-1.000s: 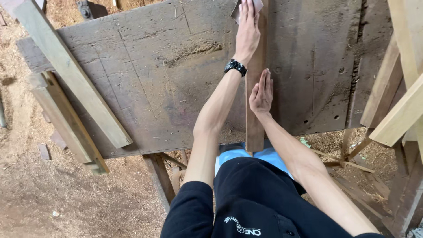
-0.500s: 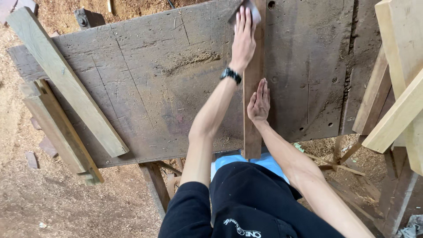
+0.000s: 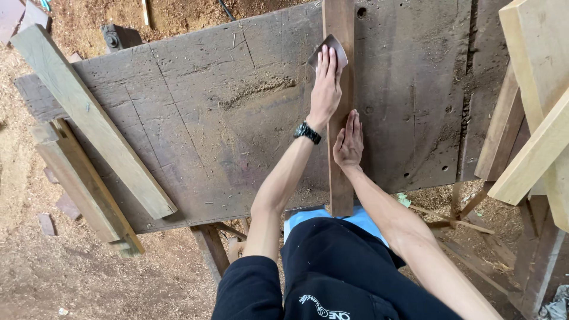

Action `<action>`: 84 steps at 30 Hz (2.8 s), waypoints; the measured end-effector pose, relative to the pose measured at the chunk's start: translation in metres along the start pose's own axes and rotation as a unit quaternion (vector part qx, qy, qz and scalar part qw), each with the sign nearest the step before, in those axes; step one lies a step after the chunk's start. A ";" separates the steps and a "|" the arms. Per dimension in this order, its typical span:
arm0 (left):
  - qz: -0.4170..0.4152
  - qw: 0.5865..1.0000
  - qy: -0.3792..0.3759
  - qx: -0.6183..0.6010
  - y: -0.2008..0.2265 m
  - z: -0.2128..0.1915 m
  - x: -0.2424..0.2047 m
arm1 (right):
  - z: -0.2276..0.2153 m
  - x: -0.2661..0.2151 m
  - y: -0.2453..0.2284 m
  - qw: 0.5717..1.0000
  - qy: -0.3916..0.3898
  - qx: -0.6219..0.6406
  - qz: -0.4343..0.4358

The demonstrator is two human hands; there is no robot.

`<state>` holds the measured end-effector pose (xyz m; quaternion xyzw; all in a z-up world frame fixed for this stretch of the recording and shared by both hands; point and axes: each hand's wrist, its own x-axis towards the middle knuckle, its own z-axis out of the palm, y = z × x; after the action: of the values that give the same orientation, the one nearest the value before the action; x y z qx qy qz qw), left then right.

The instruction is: The person is sanding a long wooden strip by hand with a piece of sandpaper, moving the paper back and forth along the length and sides of the wood while holding it steady on a workbench.

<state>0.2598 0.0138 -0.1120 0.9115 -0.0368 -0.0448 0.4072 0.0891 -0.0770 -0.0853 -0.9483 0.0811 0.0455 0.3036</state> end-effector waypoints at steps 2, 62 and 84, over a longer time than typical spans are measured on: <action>0.020 0.997 0.031 0.064 -0.008 0.010 0.039 | -0.001 0.002 -0.001 1.000 0.000 -0.004 -0.001; 0.044 0.978 -0.041 0.202 -0.022 0.009 0.155 | 0.001 0.003 -0.003 1.000 0.013 -0.001 0.013; 0.066 0.963 -0.079 0.251 -0.022 0.005 0.164 | -0.004 0.003 -0.006 1.000 0.009 0.009 0.011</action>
<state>0.4226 0.0078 -0.1400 0.9734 -0.1391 -0.0792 0.1636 0.0938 -0.0746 -0.0790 -0.9449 0.0945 0.0392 0.3111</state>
